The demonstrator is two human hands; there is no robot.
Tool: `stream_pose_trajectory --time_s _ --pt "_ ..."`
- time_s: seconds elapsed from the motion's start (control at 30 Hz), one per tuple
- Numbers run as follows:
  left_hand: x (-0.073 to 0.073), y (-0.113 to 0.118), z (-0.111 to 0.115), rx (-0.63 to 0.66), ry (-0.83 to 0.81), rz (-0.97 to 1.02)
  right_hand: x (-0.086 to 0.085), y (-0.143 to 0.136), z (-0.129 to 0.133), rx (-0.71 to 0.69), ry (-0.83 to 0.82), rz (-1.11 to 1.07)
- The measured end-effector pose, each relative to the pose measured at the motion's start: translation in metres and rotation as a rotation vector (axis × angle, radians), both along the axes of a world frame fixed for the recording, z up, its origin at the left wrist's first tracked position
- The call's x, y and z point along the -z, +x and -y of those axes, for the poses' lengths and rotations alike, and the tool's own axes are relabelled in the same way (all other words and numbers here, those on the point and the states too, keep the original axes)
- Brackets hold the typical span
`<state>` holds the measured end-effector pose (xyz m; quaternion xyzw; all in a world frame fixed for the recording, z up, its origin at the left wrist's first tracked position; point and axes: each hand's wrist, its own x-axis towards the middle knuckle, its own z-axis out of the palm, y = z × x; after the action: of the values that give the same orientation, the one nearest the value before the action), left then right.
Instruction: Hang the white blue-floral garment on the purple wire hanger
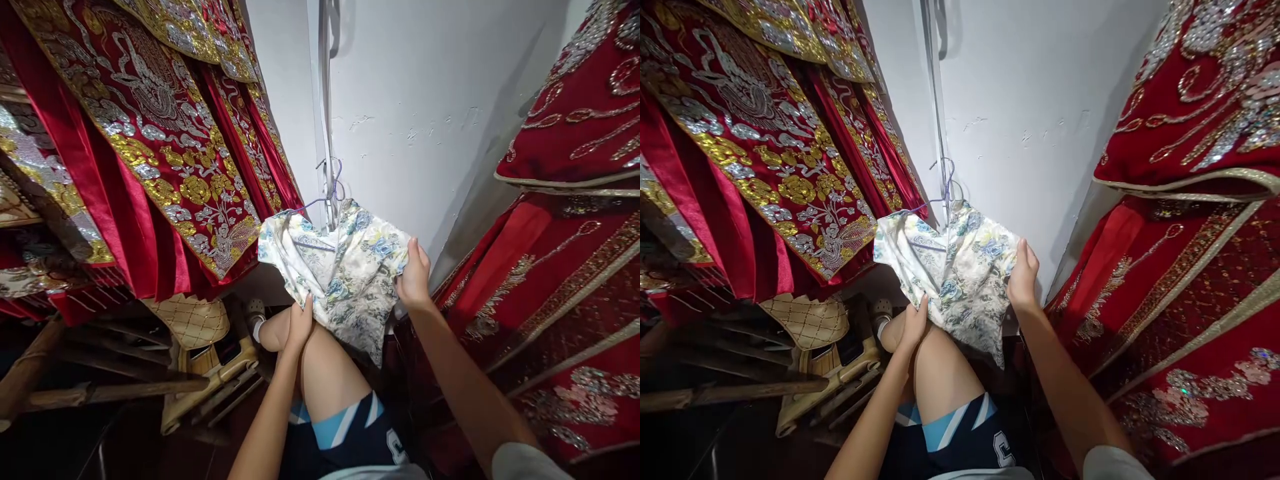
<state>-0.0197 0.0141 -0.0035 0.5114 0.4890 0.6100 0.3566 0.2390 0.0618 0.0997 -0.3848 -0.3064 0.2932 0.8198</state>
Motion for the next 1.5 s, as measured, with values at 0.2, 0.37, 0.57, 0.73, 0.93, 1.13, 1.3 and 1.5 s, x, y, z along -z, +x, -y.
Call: stream_pose_trajectory --time_s 0.2,0.37,0.57,0.73,0.93,1.13,1.3,1.5 --pt "0.008 0.012 0.033 -0.17 -0.005 -0.157 0.051 -0.01 0.04 0.295 -0.108 -0.055" --pt "0.018 0.03 0.059 -0.121 -0.036 -0.234 0.091 -0.072 0.078 -0.205 -0.3 0.106" --pt "0.021 0.034 0.067 -0.121 -0.075 -0.089 0.085 -0.117 0.063 -0.672 -0.351 0.288" --pt "0.028 0.027 0.07 -0.185 -0.079 -0.06 0.074 -0.114 0.067 -0.625 -0.295 0.257" --pt "0.038 0.024 0.09 -0.57 0.163 -0.151 0.075 -0.087 0.088 -0.522 -0.338 0.219" --pt "0.005 0.063 0.077 -0.261 0.329 -0.272 0.06 -0.077 0.1 -0.728 -0.306 0.436" --pt "-0.001 0.079 0.061 -0.151 0.178 -0.123 0.06 -0.086 0.106 -0.707 -0.292 0.4" --pt "0.002 0.069 0.063 -0.072 0.143 -0.261 0.027 -0.085 0.075 -0.67 -0.323 0.177"
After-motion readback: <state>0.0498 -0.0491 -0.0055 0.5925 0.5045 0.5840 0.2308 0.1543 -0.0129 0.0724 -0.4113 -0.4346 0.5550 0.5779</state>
